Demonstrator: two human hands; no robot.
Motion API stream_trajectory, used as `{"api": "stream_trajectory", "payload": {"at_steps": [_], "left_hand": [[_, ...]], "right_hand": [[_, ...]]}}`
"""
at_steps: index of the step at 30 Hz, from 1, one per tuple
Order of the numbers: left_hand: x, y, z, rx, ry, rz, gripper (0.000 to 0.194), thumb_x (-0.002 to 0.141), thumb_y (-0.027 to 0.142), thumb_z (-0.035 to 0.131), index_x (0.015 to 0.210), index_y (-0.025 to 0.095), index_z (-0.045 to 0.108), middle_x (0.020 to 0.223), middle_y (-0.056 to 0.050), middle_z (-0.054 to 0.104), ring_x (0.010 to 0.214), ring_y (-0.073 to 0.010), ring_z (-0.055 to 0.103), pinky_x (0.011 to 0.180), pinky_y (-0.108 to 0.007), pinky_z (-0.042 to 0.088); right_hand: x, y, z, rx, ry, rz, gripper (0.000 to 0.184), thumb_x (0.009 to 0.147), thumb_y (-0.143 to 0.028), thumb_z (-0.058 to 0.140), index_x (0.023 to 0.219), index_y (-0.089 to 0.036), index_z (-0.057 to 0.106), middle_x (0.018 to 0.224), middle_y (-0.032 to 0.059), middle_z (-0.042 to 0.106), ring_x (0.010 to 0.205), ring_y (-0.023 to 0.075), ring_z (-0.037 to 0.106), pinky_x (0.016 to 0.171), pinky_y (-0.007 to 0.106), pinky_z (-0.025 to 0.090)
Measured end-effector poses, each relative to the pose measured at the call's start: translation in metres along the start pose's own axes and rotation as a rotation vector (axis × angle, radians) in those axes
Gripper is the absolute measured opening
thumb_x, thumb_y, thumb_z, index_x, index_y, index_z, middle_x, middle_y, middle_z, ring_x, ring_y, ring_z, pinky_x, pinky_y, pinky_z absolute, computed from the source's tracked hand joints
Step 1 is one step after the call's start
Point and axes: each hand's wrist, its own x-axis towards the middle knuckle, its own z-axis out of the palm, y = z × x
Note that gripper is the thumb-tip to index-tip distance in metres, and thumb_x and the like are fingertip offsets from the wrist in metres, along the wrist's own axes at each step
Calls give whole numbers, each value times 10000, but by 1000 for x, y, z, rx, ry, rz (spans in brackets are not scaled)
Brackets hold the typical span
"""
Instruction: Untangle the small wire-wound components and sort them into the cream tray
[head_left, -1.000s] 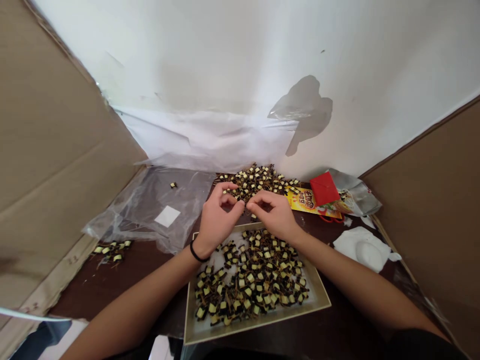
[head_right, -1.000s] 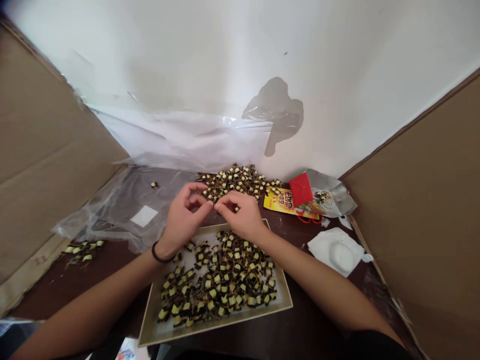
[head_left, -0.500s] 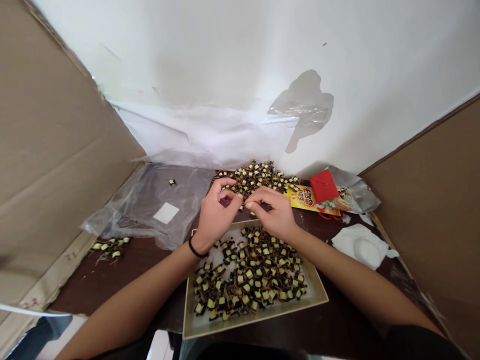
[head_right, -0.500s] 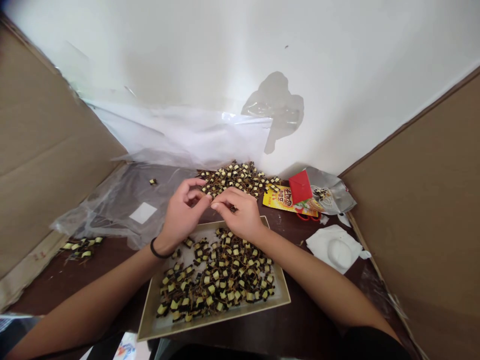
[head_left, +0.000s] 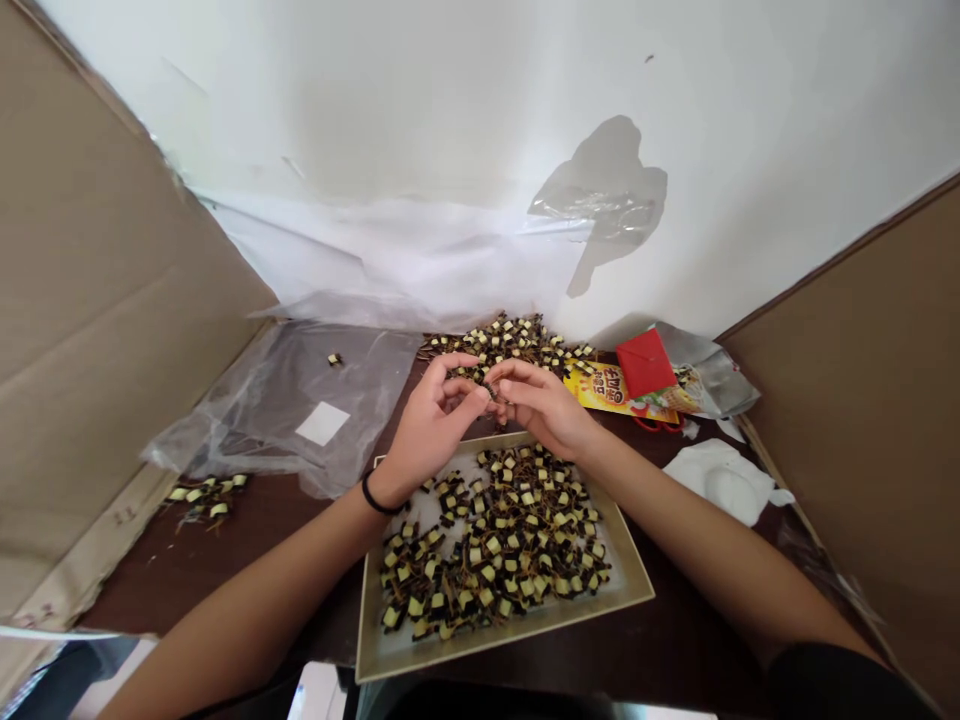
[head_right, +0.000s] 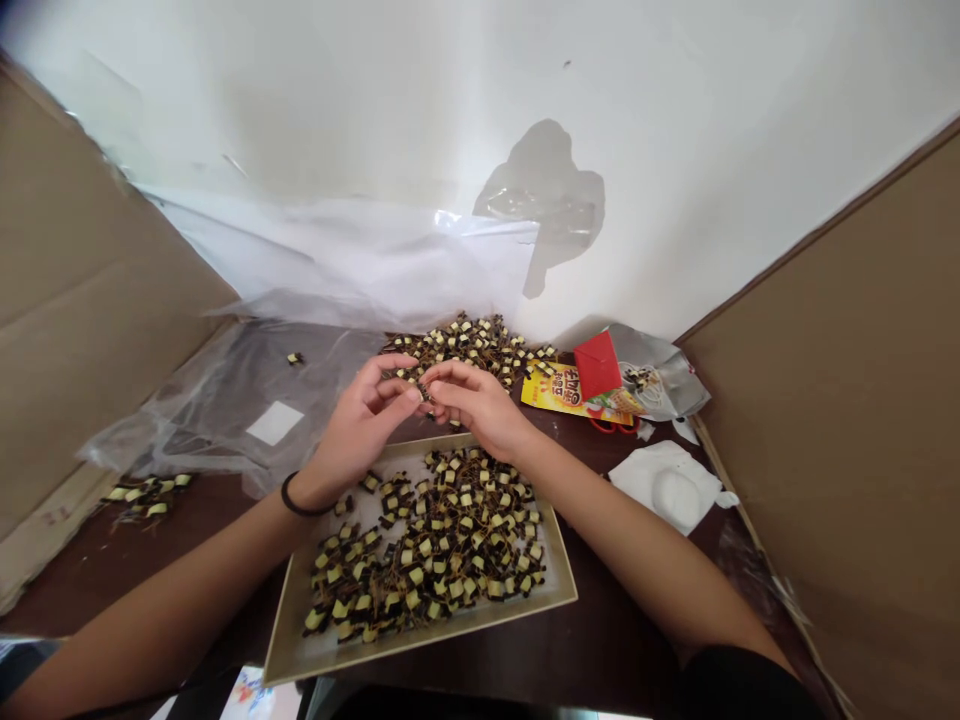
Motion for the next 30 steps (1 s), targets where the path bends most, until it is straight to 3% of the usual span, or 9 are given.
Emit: {"api": "stream_trajectory", "payload": {"at_steps": [9,17,30], "left_hand": [[1,-1,2,88,22,-5,353,781,222,626,1098,182,477,686,43,629,657,-121,650,680,-249,502],[0,-1,3,38,42,-31,347,759,203,654,1073,196,506,676,44,612,652,-127,652,670,-250,515],[-1,-3,-1,84,-44,44,330,827,262,600,1116,184,461,707,43,603,684,-115,636,705,-247,497]], "right_hand": [[0,1,-4,-9,-11,76,165,696,-281,719,809,-186,644,621,-40,559,575,84,513,567,225,438],[1,2,-7,-11,-25,82,137,714,-253,728,807,-192,648,662,-37,579,577,81,526,572,230,455],[1,-2,-7,109,-65,167,239,629,-252,819,790,-174,661,667,-43,578,591,64,546,568,193,469]]}}
